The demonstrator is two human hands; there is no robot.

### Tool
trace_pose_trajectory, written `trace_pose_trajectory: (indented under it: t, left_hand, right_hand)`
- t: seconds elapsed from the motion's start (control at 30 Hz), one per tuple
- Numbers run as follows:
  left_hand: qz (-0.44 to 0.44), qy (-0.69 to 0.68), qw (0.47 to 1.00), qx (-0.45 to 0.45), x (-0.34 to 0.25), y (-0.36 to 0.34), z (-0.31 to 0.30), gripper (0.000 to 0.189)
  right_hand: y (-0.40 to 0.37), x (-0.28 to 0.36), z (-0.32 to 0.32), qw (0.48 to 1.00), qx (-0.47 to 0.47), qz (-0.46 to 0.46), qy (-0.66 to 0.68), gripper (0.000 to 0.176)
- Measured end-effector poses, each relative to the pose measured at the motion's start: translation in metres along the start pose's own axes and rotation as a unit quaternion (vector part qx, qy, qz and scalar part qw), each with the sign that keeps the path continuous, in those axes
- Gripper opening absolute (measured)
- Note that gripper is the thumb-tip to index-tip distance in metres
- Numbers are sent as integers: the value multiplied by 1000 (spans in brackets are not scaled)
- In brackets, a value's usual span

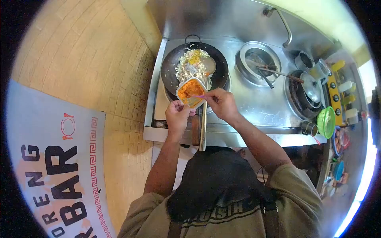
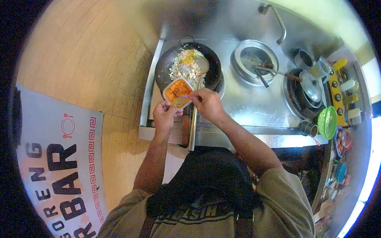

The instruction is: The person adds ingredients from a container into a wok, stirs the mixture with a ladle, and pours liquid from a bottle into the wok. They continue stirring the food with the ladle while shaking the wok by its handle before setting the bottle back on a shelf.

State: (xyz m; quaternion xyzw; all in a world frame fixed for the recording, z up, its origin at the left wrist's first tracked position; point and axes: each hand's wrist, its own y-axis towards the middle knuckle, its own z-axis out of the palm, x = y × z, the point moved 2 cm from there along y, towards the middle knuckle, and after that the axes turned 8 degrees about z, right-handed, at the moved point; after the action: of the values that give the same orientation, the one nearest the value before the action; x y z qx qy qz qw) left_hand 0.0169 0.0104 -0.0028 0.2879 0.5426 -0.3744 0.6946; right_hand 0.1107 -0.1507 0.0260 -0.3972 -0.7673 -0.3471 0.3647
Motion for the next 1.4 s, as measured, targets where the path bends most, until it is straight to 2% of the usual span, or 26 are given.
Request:
trace_pose_trajectory:
  t: [0.1,0.27,0.47,0.57,0.6,0.63,0.67,0.7,0.8,0.9,0.93,1.03,1.07,1.1,1.13,1.17,1.23,1.27,1.33,1.4]
  left_hand:
    - [-1,2,1000,6,8,-5,4,10]
    - [1,16,1000,9,18,0,-3,11]
    - [-21,4,999,-25,23,12,-16,10]
    - [-12,20,998,-50,25,22,-35,13]
    - [-11,43,997,-64,28,28,-47,14]
    - [-12,65,995,-77,33,33,-62,15]
    - [-16,88,992,-89,37,34,-76,16]
    - [-21,82,991,-102,39,29,-90,17]
    - [-7,63,988,-138,32,34,-117,20]
    - [-18,74,984,-161,19,16,-131,22]
    - [-25,80,984,-160,18,13,-132,22]
    - [-54,53,988,-134,15,6,-134,21]
    - [-48,60,988,-137,1,-3,-122,20]
    - [-53,70,990,-109,3,-5,-120,17]
    - [-54,84,991,-92,-3,-11,-106,14]
    - [-51,134,988,-59,-11,-15,-90,11]
    - [-34,52,998,7,-13,-29,-52,11]
    - [-62,40,995,63,-13,-36,-27,12]
    - [-113,25,980,162,-10,-56,23,12]
    - [-143,38,966,210,-6,-100,98,13]
  right_hand:
    - [-12,-22,9,984,12,123,127,13]
    - [-18,-36,10,921,23,279,272,14]
    - [-18,-35,2,924,-8,256,284,12]
    - [2,-37,-10,938,-44,216,269,13]
    - [16,-26,-18,963,-58,198,175,9]
    - [37,-28,-13,996,-59,57,47,7]
    - [56,-34,-2,991,-58,-83,-83,7]
    - [63,-36,7,952,-54,-215,-211,7]
    - [92,-30,16,945,-32,-222,-239,14]
    - [88,5,-3,948,-69,-244,-193,11]
    - [84,15,-13,950,-80,-218,-207,10]
    - [58,15,-36,992,-122,-19,-29,9]
    - [44,8,-39,987,-108,97,62,10]
    - [28,1,-38,959,-111,210,156,12]
    - [9,4,-45,940,-116,253,195,11]
    - [-12,4,-45,914,-122,266,281,11]
    - [-51,31,-75,897,-78,265,344,8]
    - [-68,16,-73,931,-127,127,316,7]
    - [-109,26,-121,964,-124,145,183,12]
    - [-154,22,-161,977,-128,165,48,18]
